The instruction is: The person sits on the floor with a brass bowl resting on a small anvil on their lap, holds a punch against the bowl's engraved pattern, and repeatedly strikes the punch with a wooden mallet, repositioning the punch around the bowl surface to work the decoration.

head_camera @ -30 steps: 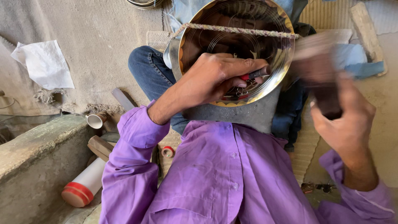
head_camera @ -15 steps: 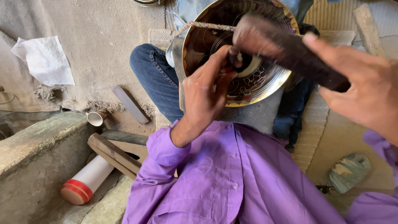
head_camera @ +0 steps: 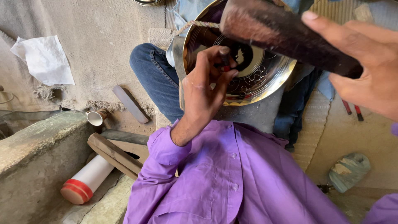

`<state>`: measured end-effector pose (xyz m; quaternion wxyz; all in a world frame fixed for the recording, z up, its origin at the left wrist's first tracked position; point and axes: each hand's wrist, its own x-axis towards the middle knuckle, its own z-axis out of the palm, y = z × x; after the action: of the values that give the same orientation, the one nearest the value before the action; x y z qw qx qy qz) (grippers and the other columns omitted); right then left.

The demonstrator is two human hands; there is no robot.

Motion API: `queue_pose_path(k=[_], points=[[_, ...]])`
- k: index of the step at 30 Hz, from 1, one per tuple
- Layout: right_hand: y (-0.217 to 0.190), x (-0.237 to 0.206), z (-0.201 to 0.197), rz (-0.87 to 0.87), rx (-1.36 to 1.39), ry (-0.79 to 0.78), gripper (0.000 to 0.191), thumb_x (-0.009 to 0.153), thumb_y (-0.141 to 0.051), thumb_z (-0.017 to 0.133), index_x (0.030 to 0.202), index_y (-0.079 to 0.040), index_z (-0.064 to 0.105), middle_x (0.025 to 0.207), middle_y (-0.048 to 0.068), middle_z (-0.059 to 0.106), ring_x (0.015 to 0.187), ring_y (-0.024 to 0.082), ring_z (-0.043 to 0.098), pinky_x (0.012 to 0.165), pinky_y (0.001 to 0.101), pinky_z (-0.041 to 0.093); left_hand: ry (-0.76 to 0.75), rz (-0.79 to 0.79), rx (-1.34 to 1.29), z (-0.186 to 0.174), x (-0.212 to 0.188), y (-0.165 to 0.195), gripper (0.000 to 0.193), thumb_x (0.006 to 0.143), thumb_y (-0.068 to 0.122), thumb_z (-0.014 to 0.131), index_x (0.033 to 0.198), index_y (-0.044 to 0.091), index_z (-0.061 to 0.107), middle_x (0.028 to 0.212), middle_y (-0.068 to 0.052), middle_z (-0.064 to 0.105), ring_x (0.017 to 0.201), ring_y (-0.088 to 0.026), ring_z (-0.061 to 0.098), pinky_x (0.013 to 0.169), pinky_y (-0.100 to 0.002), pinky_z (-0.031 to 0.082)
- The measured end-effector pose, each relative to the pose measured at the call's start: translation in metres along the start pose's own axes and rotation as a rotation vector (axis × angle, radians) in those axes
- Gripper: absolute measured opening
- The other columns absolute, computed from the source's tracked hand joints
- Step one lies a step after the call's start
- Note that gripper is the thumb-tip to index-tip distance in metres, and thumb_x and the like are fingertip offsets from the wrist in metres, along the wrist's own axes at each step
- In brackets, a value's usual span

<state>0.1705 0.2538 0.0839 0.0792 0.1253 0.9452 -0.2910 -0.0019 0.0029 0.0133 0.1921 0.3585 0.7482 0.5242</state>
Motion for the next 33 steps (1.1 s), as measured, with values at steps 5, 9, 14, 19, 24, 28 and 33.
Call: queue_pose_path(k=[5,9,14,19,24,28,33], points=[[0.003,-0.003,-0.002,-0.165,-0.27,0.128,0.071,0.079,0.013,0.071,0.146,0.001,0.051,0.09,0.016,0.063,0.069,0.022,0.059,0.059,0.0329,0.049,-0.01,0.0,0.037,0.0,0.0,0.0,0.047,0.096,0.002,0.079,0.135,0.006,0.053,0.11,-0.006,0.076,0.069,-0.01,0.067,0.066,-0.025,0.057],[-0.007,-0.005,0.016,0.231,0.276,0.205,0.021,0.103,0.003,0.069,0.121,-0.002,0.059,0.092,0.01,0.065,0.076,0.014,0.062,0.068,0.0274,0.052,0.008,0.008,0.034,0.001,0.0,0.0,0.046,0.097,0.002,0.078,0.136,0.007,0.053,0.11,-0.005,0.076,0.07,-0.01,0.068,0.066,-0.025,0.057],[0.005,-0.009,0.008,0.066,-0.213,-0.026,0.091,0.071,0.002,0.076,0.155,-0.023,0.05,0.09,0.005,0.068,0.067,0.016,0.066,0.062,0.0317,0.055,-0.081,0.024,0.007,-0.002,0.006,0.001,0.047,0.097,0.001,0.078,0.138,0.008,0.055,0.113,-0.004,0.077,0.072,-0.008,0.071,0.07,-0.025,0.058],[-0.002,-0.014,0.012,0.105,-0.039,0.02,0.092,0.074,0.007,0.075,0.157,-0.019,0.045,0.086,0.01,0.065,0.064,0.019,0.064,0.06,0.0344,0.054,-0.2,0.039,-0.001,-0.007,0.018,0.001,0.05,0.095,0.003,0.079,0.139,0.009,0.057,0.117,-0.005,0.077,0.085,-0.015,0.075,0.076,-0.027,0.06],[-0.011,-0.027,0.022,0.091,-0.071,0.093,0.093,0.074,0.007,0.076,0.159,-0.012,0.044,0.093,0.013,0.068,0.073,0.023,0.067,0.068,0.0355,0.057,-0.297,0.222,0.01,-0.011,0.029,-0.002,0.052,0.094,0.005,0.079,0.141,0.01,0.056,0.126,-0.01,0.072,0.114,-0.027,0.076,0.096,-0.035,0.063],[-0.008,-0.053,0.052,0.115,0.402,0.324,0.087,0.08,0.004,0.072,0.16,-0.009,0.04,0.101,0.01,0.065,0.085,0.023,0.067,0.08,0.0356,0.057,-0.519,0.312,-0.024,-0.014,0.042,-0.005,0.053,0.094,0.002,0.077,0.142,0.009,0.058,0.13,-0.012,0.072,0.112,-0.032,0.074,0.093,-0.036,0.061],[0.0,-0.099,0.112,0.27,0.231,0.419,0.078,0.088,0.001,0.08,0.154,-0.009,0.039,0.102,0.012,0.07,0.086,0.024,0.07,0.081,0.037,0.058,-0.795,0.412,-0.107,-0.007,0.07,-0.013,0.051,0.092,0.006,0.077,0.141,0.008,0.06,0.133,-0.013,0.07,0.108,-0.031,0.076,0.09,-0.037,0.061]])
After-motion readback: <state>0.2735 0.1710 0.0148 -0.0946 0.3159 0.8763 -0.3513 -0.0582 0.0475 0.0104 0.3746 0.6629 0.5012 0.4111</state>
